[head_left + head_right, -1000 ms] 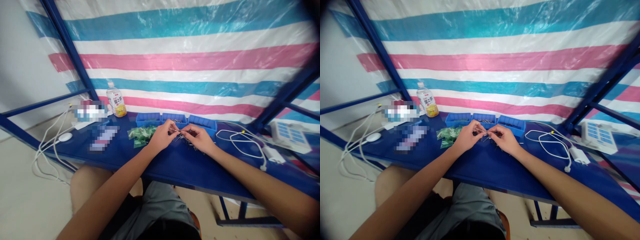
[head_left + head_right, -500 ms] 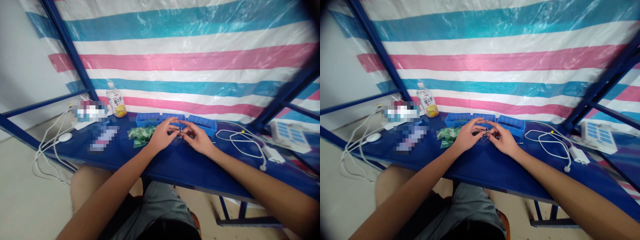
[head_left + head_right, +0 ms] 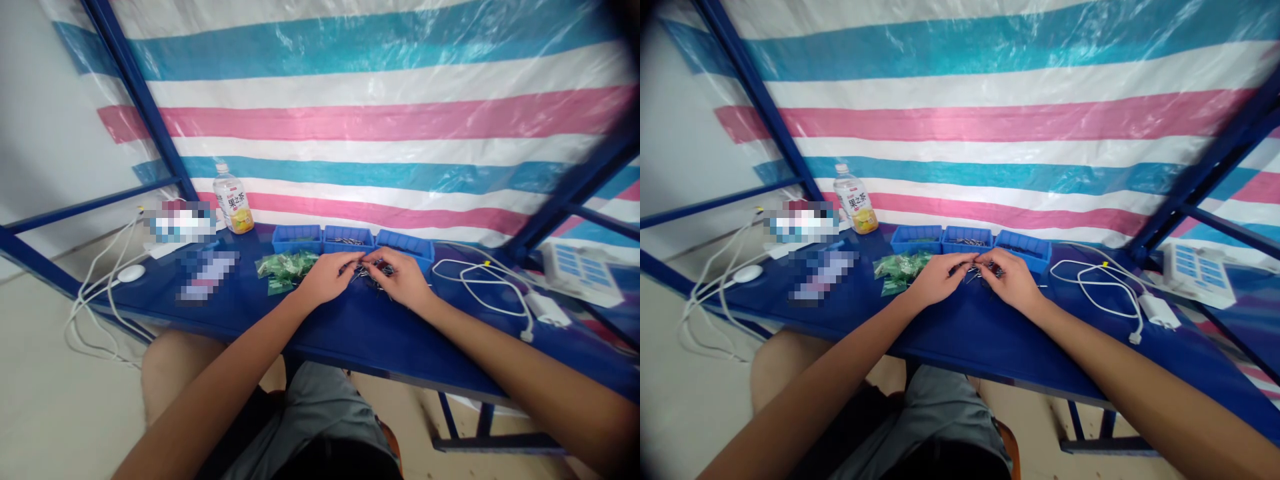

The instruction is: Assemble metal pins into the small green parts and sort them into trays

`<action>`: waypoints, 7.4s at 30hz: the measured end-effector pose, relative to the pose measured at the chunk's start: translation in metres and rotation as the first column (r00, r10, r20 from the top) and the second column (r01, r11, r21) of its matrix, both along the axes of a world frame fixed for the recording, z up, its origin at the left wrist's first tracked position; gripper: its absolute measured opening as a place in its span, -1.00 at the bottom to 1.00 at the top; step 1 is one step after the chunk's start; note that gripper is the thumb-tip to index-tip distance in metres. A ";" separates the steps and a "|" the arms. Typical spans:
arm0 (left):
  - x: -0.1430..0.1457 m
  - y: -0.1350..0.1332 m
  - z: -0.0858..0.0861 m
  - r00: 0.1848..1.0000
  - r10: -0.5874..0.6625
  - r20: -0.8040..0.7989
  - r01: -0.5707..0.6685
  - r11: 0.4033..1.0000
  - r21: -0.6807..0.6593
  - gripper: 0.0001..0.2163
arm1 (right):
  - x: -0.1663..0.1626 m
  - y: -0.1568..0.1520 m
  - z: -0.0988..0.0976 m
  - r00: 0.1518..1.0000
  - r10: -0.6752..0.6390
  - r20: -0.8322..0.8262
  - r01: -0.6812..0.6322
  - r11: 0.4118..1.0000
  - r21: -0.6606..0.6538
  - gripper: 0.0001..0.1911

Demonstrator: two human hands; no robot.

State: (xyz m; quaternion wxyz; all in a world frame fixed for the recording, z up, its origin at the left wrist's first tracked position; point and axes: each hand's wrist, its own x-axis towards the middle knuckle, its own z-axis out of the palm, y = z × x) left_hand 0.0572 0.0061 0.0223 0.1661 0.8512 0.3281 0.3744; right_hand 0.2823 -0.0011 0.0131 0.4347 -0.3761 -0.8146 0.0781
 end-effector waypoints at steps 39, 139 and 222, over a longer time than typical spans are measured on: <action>0.000 0.002 0.003 0.985 0.034 0.168 -0.019 0.996 -0.093 -0.87 | -0.003 0.003 -0.004 0.993 0.032 -0.118 -0.060 0.969 -0.238 -0.70; 0.000 0.000 0.003 0.997 0.079 0.009 -0.079 0.997 -0.023 -0.65 | -0.009 0.000 -0.003 0.991 0.019 -0.129 -0.047 0.975 -0.218 -0.80; 0.001 0.000 0.002 0.993 0.056 0.101 -0.058 0.998 0.013 -0.68 | -0.006 0.003 -0.006 0.993 0.071 -0.098 -0.094 0.964 -0.249 -0.70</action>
